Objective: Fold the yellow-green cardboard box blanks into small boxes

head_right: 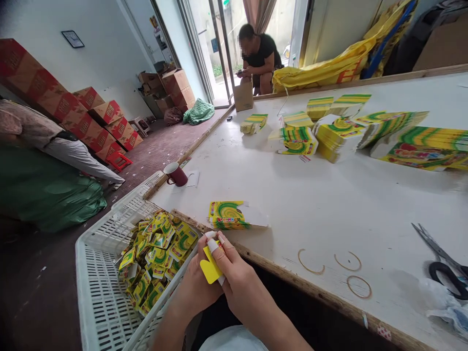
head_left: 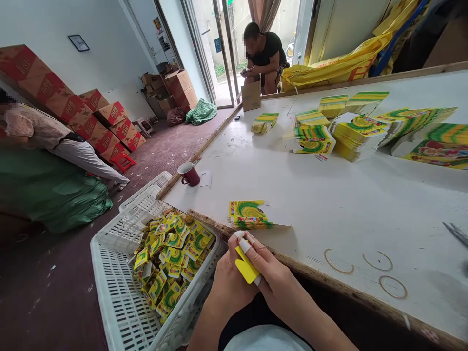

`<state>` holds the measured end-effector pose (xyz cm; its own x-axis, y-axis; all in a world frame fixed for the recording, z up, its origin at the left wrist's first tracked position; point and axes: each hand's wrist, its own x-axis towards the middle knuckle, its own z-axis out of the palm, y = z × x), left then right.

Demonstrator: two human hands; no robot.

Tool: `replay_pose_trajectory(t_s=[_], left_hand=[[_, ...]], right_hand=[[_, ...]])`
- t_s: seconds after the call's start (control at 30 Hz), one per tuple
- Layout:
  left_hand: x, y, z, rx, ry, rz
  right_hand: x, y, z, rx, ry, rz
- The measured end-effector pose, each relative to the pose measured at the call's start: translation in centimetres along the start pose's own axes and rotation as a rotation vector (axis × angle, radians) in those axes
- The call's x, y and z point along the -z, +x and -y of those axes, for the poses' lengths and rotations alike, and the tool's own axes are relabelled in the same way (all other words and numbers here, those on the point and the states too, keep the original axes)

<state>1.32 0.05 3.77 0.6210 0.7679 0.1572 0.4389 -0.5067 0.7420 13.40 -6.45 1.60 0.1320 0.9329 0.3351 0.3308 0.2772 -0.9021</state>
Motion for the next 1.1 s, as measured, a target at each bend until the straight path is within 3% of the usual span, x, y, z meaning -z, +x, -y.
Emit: replay_pose_trajectory(t_s=[0.13,0.27,0.53,0.67,0.73,0.9,1.1], left_hand=[[0.0,-0.3,0.4,0.038,-0.023,-0.127],[1.5,-0.3,0.3,0.082,0.075,-0.123],[3.5,0.5,-0.4,0.027,0.121,-0.08],[4.0,1.0,-0.4,0.008,0.121,-0.036],[4.1,1.3,-0.5,-0.014,0.129,-0.028],[4.0,1.5,-0.6,-0.027,0.133,-0.027],[3.6,1.1,-0.9,-0.009,0.063,-0.035]], right_hand=[[0.0,0.0,-1.2,0.091,-0.056,-0.087],[1.0,0.3,-2.4,0.149,-0.098,-0.223],[2.7,0.9,-2.4,0.219,-0.173,-0.093],[4.3,1.7,-2.0,0.216,-0.133,0.043],[4.4,2.0,-2.0,0.203,-0.12,0.038],[3.8,1.8,-1.9,0.129,-0.025,-0.114],[3.2,1.6,-1.0,-0.101,0.376,-0.033]])
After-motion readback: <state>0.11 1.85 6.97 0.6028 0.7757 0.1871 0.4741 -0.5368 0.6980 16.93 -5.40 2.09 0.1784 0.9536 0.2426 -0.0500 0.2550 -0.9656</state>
